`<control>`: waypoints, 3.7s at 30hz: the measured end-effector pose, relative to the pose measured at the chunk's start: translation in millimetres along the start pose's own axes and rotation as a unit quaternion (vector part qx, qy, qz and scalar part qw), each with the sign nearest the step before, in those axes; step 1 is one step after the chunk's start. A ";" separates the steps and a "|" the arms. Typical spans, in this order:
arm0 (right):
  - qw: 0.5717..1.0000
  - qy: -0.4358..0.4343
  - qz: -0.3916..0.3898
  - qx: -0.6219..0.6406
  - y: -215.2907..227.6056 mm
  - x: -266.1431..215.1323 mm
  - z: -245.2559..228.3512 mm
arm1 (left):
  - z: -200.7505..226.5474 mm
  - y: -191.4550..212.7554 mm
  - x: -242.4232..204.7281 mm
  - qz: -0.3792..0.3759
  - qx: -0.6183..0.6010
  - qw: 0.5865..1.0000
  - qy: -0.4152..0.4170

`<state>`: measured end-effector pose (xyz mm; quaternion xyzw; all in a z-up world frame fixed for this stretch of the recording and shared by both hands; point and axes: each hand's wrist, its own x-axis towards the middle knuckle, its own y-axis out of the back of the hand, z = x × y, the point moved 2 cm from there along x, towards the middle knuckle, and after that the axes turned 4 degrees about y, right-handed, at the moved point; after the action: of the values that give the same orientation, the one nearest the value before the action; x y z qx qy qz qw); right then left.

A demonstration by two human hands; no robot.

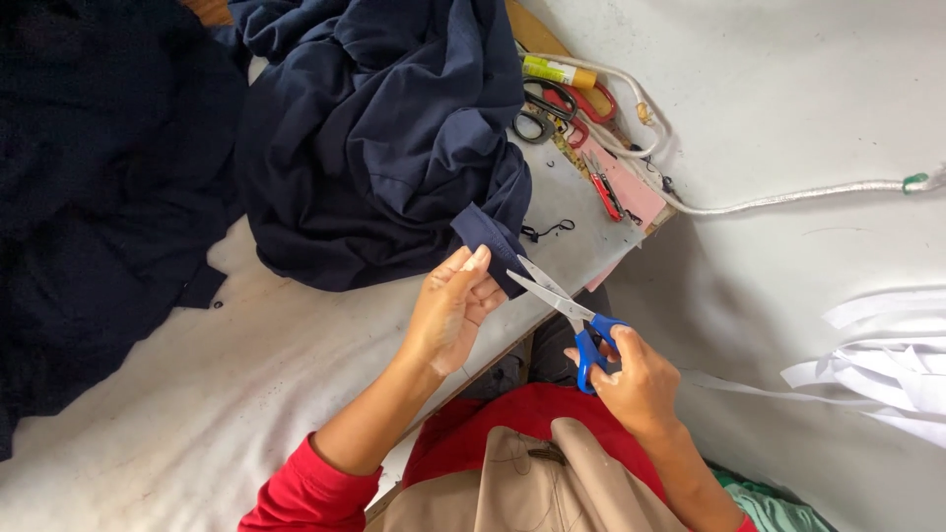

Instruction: Trimming excess threads from dark blue fabric pieces using scissors at a sewing workstation.

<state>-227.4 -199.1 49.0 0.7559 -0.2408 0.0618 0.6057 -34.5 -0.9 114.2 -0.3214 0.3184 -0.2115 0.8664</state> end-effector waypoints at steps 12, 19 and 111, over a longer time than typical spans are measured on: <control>0.999 0.035 -0.025 -0.015 3.0 3.7 11.6 | -72.1 64.1 43.5 0.033 0.007 0.999 -0.019; 0.998 0.025 -0.052 0.028 14.2 24.2 -7.8 | -85.9 76.9 45.2 0.044 0.017 0.999 -0.005; 1.000 0.019 -0.009 0.015 -32.1 118.5 -44.8 | 84.2 -27.8 12.9 0.066 0.158 0.960 -0.219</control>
<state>-100.6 -186.2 77.7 0.7660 -0.2215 0.0743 0.5989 28.0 7.7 177.8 -0.1968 0.1036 -0.1255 0.9668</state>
